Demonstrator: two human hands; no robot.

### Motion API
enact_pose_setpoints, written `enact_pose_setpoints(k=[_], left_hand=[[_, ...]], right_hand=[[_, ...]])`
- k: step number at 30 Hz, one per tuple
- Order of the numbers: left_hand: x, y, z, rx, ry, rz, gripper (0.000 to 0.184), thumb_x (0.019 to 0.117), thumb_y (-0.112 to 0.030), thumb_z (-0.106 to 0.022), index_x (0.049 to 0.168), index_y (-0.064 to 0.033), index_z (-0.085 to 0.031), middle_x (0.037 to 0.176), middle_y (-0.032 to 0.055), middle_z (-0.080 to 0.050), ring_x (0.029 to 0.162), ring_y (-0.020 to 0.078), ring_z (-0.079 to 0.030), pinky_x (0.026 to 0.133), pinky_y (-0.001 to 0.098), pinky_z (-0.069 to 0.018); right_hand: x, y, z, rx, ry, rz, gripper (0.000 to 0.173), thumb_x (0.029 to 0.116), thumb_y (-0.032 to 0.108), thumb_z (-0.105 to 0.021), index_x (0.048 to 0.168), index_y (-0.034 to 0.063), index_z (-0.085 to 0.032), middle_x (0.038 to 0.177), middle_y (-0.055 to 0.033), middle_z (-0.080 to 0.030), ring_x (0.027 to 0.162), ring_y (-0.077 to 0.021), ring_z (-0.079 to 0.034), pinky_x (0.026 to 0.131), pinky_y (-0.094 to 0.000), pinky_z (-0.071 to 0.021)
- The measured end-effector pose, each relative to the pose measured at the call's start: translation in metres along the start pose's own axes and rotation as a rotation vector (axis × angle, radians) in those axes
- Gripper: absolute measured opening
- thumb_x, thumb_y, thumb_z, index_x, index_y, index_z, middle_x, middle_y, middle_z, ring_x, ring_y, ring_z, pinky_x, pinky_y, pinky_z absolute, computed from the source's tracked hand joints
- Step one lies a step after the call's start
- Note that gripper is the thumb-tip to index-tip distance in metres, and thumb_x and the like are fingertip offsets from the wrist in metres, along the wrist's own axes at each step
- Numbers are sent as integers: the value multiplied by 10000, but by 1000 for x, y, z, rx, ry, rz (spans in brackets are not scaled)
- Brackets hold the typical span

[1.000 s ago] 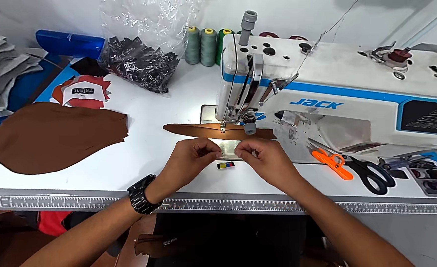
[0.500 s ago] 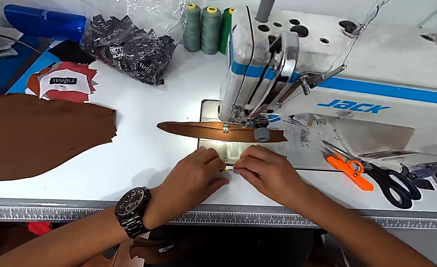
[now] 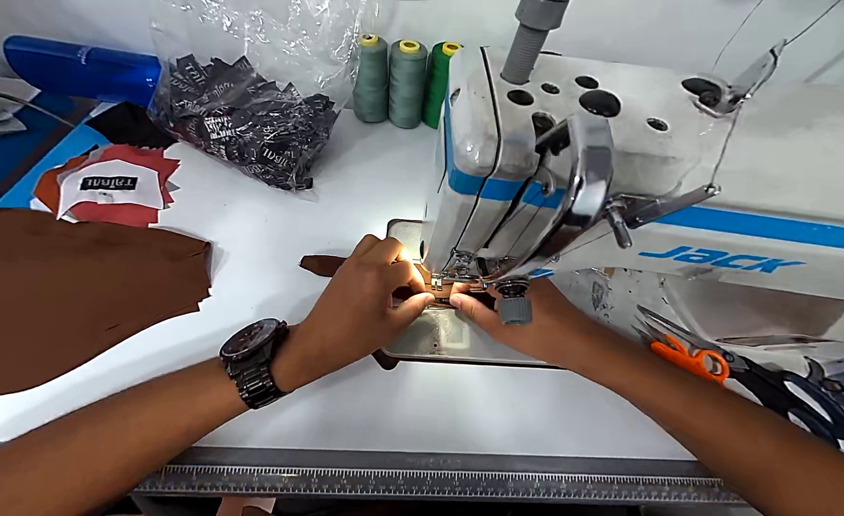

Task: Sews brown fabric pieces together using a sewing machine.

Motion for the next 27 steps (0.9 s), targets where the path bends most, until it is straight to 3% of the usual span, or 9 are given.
enact_pose_setpoints(k=[3, 6, 11, 13, 17, 19, 24, 27], left_hand=[[-5, -2, -1, 64, -45, -89, 150, 939, -280, -670, 915, -152, -744, 952, -11, -647, 964, 173, -593, 832, 344, -494], [-10, -9, 1, 172, -81, -231, 233, 1009, -227, -557, 995, -93, -747, 1013, 56, -671, 982, 209, -626, 818, 345, -514], [0, -4, -2, 131, -64, -177, 185, 975, -180, -587, 923, -75, -729, 842, 29, -656, 835, 164, -637, 756, 296, -520], [3, 1, -5, 63, -62, -136, 148, 945, -185, -643, 874, -97, -738, 811, -6, -638, 805, 116, -612, 743, 252, -505], [3, 2, -9, 67, -34, -110, 103, 930, -185, -680, 876, -124, -743, 876, -5, -641, 867, 130, -624, 779, 287, -518], [3, 3, -11, 82, -18, -103, 107, 931, -202, -684, 873, -129, -736, 882, 1, -634, 871, 148, -622, 770, 314, -512], [-8, 0, -11, 78, 29, -118, 158, 962, -253, -651, 906, -150, -756, 887, -21, -648, 884, 121, -633, 796, 290, -528], [-16, -5, -11, 88, 14, -150, 213, 990, -254, -593, 928, -146, -765, 866, -33, -643, 879, 105, -628, 790, 252, -524]], right_hand=[[-1, -8, 3, 98, -3, -5, 262, 993, 352, -609, 913, 143, -747, 833, -6, -704, 818, -108, -684, 722, -362, -569], [-1, -15, -2, 89, 33, -27, 326, 1000, 316, -611, 808, 80, -726, 754, -56, -690, 751, -157, -688, 657, -384, -558], [7, -14, -25, -139, 287, -50, 378, 1077, 356, -505, 1040, 95, -775, 903, -104, -736, 901, -254, -725, 729, -485, -555], [9, -12, -21, -112, 216, -79, 387, 1054, 380, -536, 928, 98, -770, 816, -87, -718, 819, -232, -715, 675, -462, -548], [8, -6, -17, -23, 76, -82, 333, 1017, 391, -584, 915, 123, -752, 801, -53, -706, 797, -185, -703, 675, -425, -552], [5, -9, -22, -2, 47, -79, 364, 1012, 384, -593, 866, 90, -749, 777, -76, -706, 794, -203, -713, 665, -436, -550], [-2, -5, -19, 226, -66, 9, 238, 997, 395, -604, 937, 199, -724, 855, 73, -685, 840, -21, -651, 763, -278, -544], [-11, -2, -19, 274, -78, 27, 272, 998, 391, -602, 937, 178, -760, 886, 69, -718, 898, -25, -670, 819, -304, -542]])
Point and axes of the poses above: each hand's wrist, its own x-axis towards the middle knuckle, its own z-axis out of the back of the hand, y = z × x, the point moved 5 cm from there along x, towards the middle knuckle
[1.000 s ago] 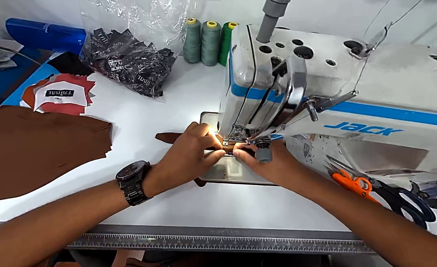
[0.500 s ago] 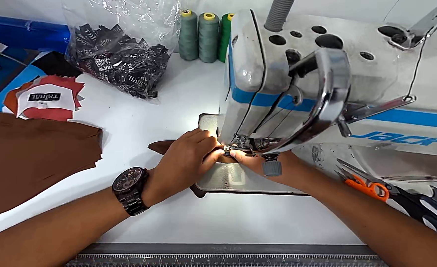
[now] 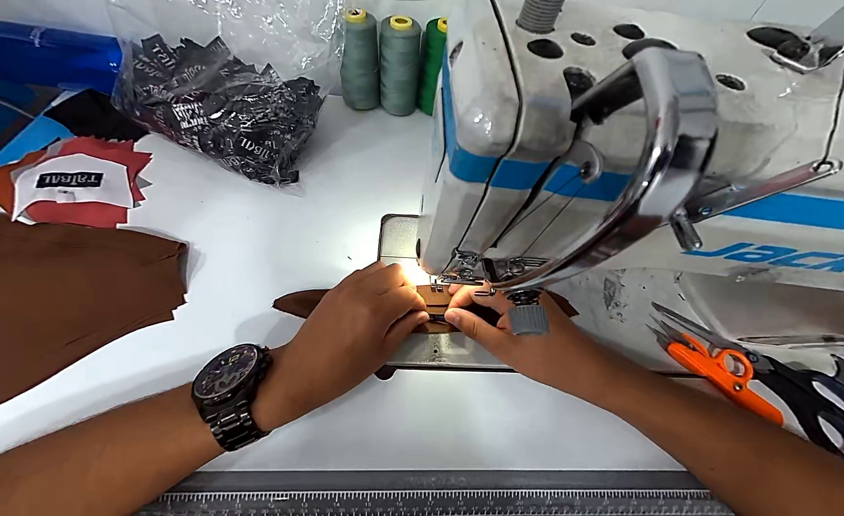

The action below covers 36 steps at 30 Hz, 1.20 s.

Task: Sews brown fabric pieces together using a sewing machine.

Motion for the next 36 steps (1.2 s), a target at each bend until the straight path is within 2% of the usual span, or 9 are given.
enact_pose_setpoints(k=[1, 4, 7, 21, 24, 26, 28, 34, 36], left_hand=[[-1, -1, 0, 1, -4, 0, 230, 999, -247, -573, 931, -134, -761, 869, -26, -644, 881, 112, -625, 790, 258, -519], [1, 1, -1, -5, 3, 54, 234, 995, -267, -578, 889, -132, -738, 862, -23, -634, 870, 108, -622, 782, 257, -516], [3, 2, -1, 0, 20, 110, 220, 976, -264, -601, 862, -125, -729, 865, -19, -598, 849, 101, -597, 747, 236, -507], [9, -3, -4, 128, 15, 104, 186, 934, -245, -625, 833, -108, -700, 865, 24, -604, 827, 154, -619, 706, 281, -531], [8, -4, -4, 108, -3, 41, 147, 950, -217, -624, 896, -111, -710, 875, 23, -607, 848, 167, -620, 733, 294, -531], [8, -9, -2, 58, 2, -87, 155, 978, -125, -585, 978, -99, -737, 933, 30, -625, 904, 178, -615, 786, 296, -530], [5, -14, -3, 44, 15, -205, 219, 975, -43, -553, 1026, -75, -763, 1008, 44, -663, 953, 180, -620, 815, 280, -527], [-7, -20, -6, 160, 93, -352, 282, 955, -4, -528, 1138, -17, -741, 1190, 110, -709, 1118, 226, -670, 984, 302, -532], [-10, -14, -5, 154, 99, -374, 315, 938, -4, -524, 1167, -26, -739, 1226, 112, -705, 1141, 226, -663, 991, 297, -526]], right_hand=[[-1, 1, 0, -5, -17, -2, 273, 991, 383, -610, 930, 167, -764, 880, 59, -721, 897, -36, -670, 818, -319, -529], [-1, 3, 2, -39, -76, -13, 226, 969, 362, -641, 915, 168, -743, 813, 65, -697, 805, -13, -657, 734, -261, -528], [-1, 2, 1, -70, -87, -43, 222, 944, 364, -668, 891, 164, -747, 804, 65, -699, 797, -14, -659, 719, -247, -531], [7, 2, -7, -263, -103, -77, 281, 924, 419, -643, 769, 186, -669, 697, 47, -620, 698, -89, -625, 625, -346, -491], [5, 2, -7, -269, -109, -49, 241, 923, 401, -649, 820, 187, -693, 739, 39, -645, 747, -106, -645, 672, -369, -507], [2, 4, -5, -237, -80, -32, 183, 944, 352, -649, 937, 190, -735, 832, 37, -691, 828, -110, -670, 749, -384, -533], [-1, 7, -4, -222, -65, 21, 167, 956, 287, -634, 987, 182, -760, 887, 32, -714, 870, -128, -678, 806, -413, -529], [-16, 14, 2, -388, -61, 305, 275, 1001, 196, -516, 1096, 164, -772, 1064, -8, -726, 1048, -192, -673, 910, -395, -529], [-19, 17, 7, -448, -6, 372, 307, 1016, 235, -501, 1175, 193, -760, 1167, -3, -721, 1135, -194, -658, 969, -402, -521]])
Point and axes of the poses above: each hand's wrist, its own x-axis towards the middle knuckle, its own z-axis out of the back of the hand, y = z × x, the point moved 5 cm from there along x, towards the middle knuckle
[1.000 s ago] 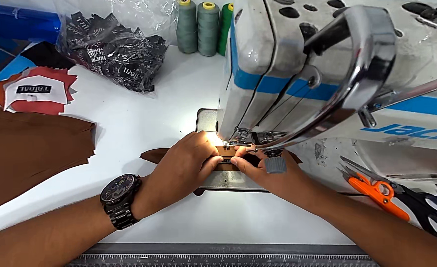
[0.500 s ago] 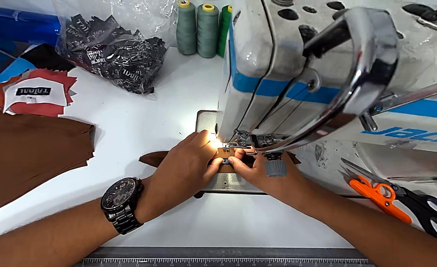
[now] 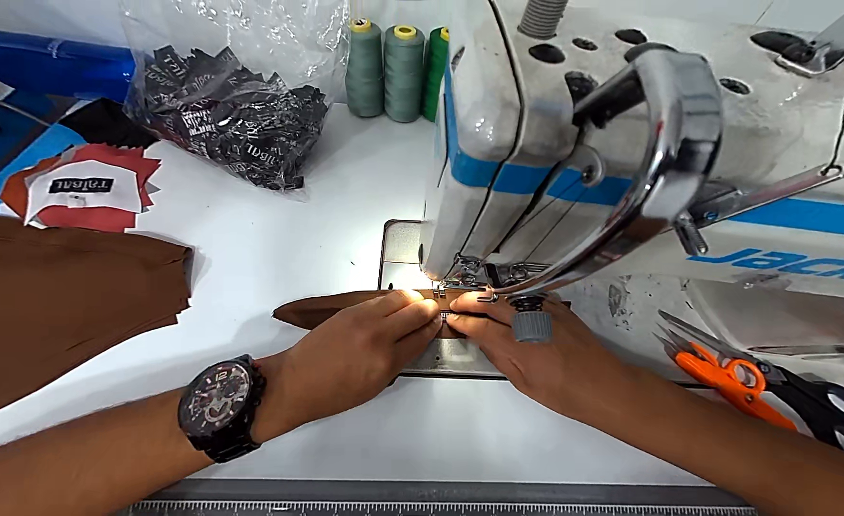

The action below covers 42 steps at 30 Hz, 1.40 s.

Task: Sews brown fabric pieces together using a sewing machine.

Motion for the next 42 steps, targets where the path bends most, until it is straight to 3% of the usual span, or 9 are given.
enact_pose_setpoints(k=[5, 9, 12, 16, 18, 23, 34, 42], left_hand=[[-7, 15, 1, 21, -7, -42, 338, 935, -27, -518, 1168, -68, -761, 1227, 93, -720, 1133, 201, -676, 969, 282, -533], [-7, 22, 5, 17, -45, -35, 338, 954, -34, -516, 1183, -95, -756, 1123, 56, -728, 1104, 173, -663, 970, 264, -522], [-5, 22, 5, 35, -24, -29, 362, 957, -34, -513, 1237, -103, -732, 1113, 50, -716, 1093, 173, -657, 984, 270, -514], [-2, 22, 9, 64, -27, -25, 329, 936, -44, -525, 1158, -111, -759, 1039, 34, -707, 1018, 170, -651, 901, 264, -522], [-2, 23, 11, 59, -23, -13, 317, 942, -51, -532, 1154, -115, -759, 1059, 27, -709, 1045, 162, -654, 932, 255, -523], [-2, 28, 10, 66, -8, 23, 364, 899, -45, -527, 1181, -95, -752, 1122, 61, -718, 1123, 187, -658, 1005, 273, -506], [0, 31, 9, 15, -25, 37, 361, 888, -31, -538, 1153, -116, -769, 1126, 48, -717, 1140, 173, -647, 1012, 257, -496], [1, 30, 10, 16, -29, 42, 368, 882, -18, -535, 1157, -106, -764, 1134, 54, -714, 1149, 177, -641, 1014, 255, -490]], right_hand=[[4, 0, 1, -35, 40, -3, 389, 1047, 426, -458, 1275, 261, -726, 1252, 16, -711, 1135, -191, -663, 914, -415, -531], [4, -5, -11, 17, 65, -72, 415, 1062, 470, -418, 1278, 282, -719, 1192, 36, -727, 1091, -169, -680, 888, -413, -555], [2, -3, -12, 4, 69, -72, 435, 1070, 476, -396, 1290, 278, -715, 1153, 31, -740, 1055, -169, -691, 868, -395, -562], [0, -1, -11, -4, 87, -62, 433, 1075, 473, -390, 1316, 281, -694, 1119, 31, -729, 994, -173, -683, 820, -382, -561], [-2, -1, -11, -16, 108, -63, 440, 1074, 483, -379, 1312, 282, -690, 1135, 38, -724, 1029, -171, -680, 834, -382, -558], [-3, -7, -12, 5, 116, -100, 499, 1054, 531, -386, 1270, 242, -731, 949, 6, -717, 923, -174, -691, 771, -378, -574], [-4, -6, -11, -13, 94, -94, 484, 1054, 519, -403, 1233, 221, -739, 987, 14, -721, 970, -172, -689, 828, -387, -570], [-4, -8, -10, 6, 66, -87, 485, 1049, 519, -412, 1221, 214, -746, 967, 8, -715, 944, -174, -684, 800, -384, -572]])
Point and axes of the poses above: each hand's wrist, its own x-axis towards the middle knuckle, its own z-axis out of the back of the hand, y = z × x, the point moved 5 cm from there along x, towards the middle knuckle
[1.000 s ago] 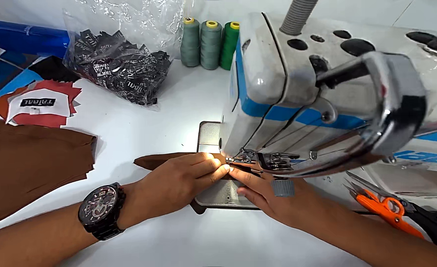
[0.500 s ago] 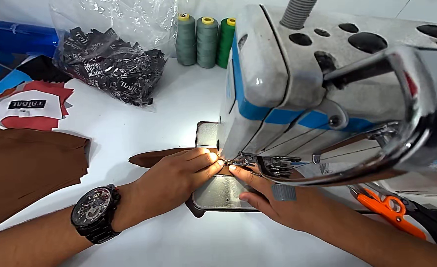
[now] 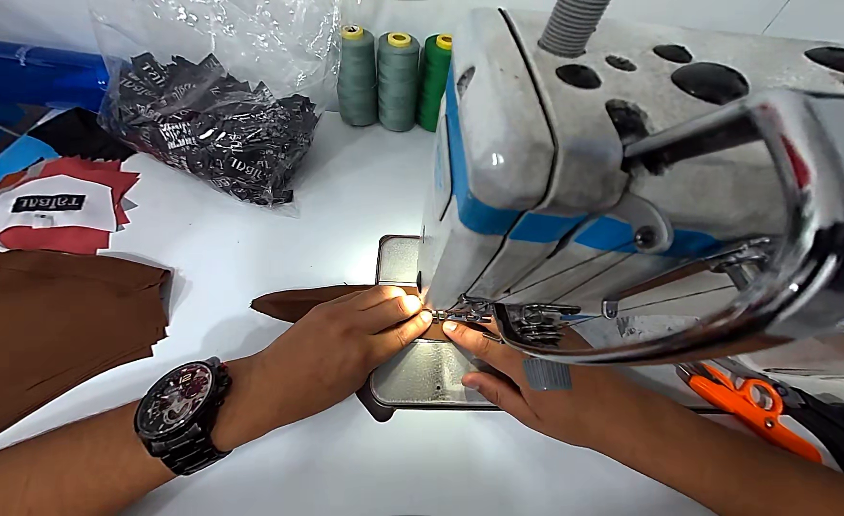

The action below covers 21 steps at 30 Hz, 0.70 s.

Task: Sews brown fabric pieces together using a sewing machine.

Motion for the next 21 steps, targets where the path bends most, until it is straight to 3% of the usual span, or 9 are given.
enact_pose_setpoints(k=[5, 8, 10, 16, 21], left_hand=[[0, 2, -1, -6, 0, 11, 371, 870, -25, -546, 1160, -109, -762, 1117, 54, -711, 1111, 181, -647, 978, 257, -504], [5, 2, 2, 13, -8, 14, 352, 879, -29, -555, 1148, -106, -768, 1067, 50, -714, 1075, 174, -655, 953, 244, -507], [6, 3, 2, 10, -21, 19, 343, 872, -28, -558, 1130, -103, -771, 1059, 51, -715, 1077, 174, -657, 957, 241, -508], [4, 2, 2, 12, -19, 11, 335, 883, -42, -556, 1129, -115, -772, 1071, 41, -714, 1083, 166, -651, 966, 243, -504], [4, 3, 2, 5, -35, 7, 331, 901, -53, -543, 1134, -113, -771, 1068, 42, -716, 1090, 167, -652, 979, 245, -498]], right_hand=[[2, -2, 1, 3, 44, -30, 494, 1041, 543, -403, 1207, 224, -742, 1023, 16, -726, 986, -156, -693, 807, -385, -579], [4, -5, 2, 29, 54, -55, 501, 1028, 549, -422, 1121, 196, -765, 877, 11, -711, 820, -148, -697, 672, -361, -573], [4, -6, 2, 33, 52, -56, 492, 1024, 545, -427, 1070, 193, -768, 843, 15, -698, 785, -141, -691, 640, -346, -565], [4, -6, 2, 51, 36, -29, 476, 1035, 525, -432, 1104, 193, -766, 944, 8, -736, 879, -145, -712, 719, -364, -585], [4, -6, 3, 46, 16, -39, 467, 1026, 523, -442, 1163, 213, -764, 909, 14, -718, 844, -146, -699, 696, -364, -574]])
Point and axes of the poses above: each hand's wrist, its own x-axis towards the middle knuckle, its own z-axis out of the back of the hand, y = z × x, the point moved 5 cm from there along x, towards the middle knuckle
